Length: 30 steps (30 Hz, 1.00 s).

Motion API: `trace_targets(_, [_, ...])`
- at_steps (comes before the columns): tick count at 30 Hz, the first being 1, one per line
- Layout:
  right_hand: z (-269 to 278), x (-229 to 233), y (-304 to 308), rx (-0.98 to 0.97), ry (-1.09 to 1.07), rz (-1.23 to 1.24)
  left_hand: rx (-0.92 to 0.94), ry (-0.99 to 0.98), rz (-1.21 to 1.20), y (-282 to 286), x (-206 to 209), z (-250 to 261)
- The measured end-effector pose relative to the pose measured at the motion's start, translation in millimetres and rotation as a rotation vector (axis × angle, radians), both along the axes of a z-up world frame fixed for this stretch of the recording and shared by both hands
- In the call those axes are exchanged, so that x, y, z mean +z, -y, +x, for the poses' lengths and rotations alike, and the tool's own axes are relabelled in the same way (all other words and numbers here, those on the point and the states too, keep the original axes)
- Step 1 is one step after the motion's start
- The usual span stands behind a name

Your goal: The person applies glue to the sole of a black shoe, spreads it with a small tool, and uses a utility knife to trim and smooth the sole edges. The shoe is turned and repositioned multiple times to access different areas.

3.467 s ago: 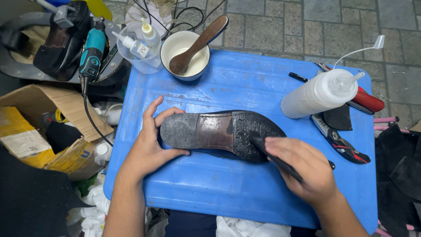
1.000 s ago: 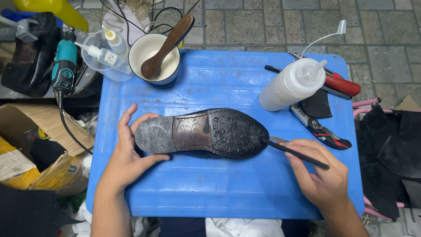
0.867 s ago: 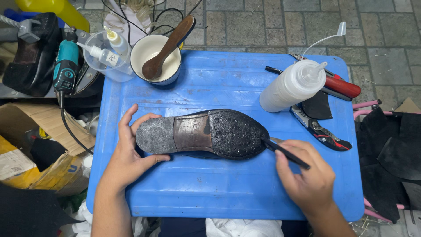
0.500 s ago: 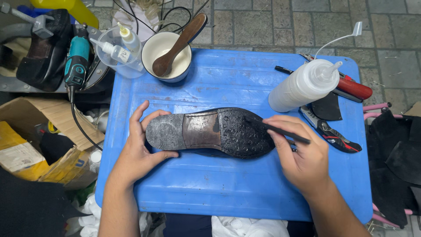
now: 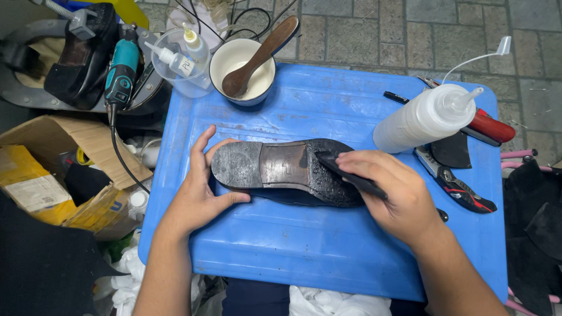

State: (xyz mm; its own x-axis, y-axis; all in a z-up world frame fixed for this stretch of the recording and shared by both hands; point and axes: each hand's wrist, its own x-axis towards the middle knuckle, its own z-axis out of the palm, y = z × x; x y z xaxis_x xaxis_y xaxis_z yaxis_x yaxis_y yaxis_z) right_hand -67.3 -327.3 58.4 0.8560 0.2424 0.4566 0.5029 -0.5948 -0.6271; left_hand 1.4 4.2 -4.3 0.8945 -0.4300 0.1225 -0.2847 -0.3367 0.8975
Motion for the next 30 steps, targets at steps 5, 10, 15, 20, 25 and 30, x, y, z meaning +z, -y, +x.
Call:
trace_targets(5, [-22.3, -12.5, 19.1, -0.137, -0.074, 0.357, 0.001, -0.067, -0.144, -2.7, -5.6, -1.9])
trace_targets(10, [-35.8, -40.1, 24.6, -0.222, 0.109, 0.790, 0.031, -0.076, -0.160, -0.9, -6.7, -2.3])
trace_targets(15, [-40.3, -51.5, 33.4, -0.222, 0.098, 1.102, 0.045, -0.074, -0.146, 0.0, -6.8, -2.2])
trace_targets(20, [-38.1, -70.2, 44.7, -0.229, 0.059, 1.104, 0.041, -0.089, -0.141, -0.3, -6.6, -2.1])
trace_targets(25, [-43.8, -69.9, 54.7, -0.234, 0.009, 1.149, 0.035, -0.095, -0.135, -0.9, -7.1, -2.7])
trace_targets(30, [-62.8, -37.9, 33.0, -0.362, -0.233, 0.286, 0.044, -0.089, -0.119, -0.7, -6.4, -3.3])
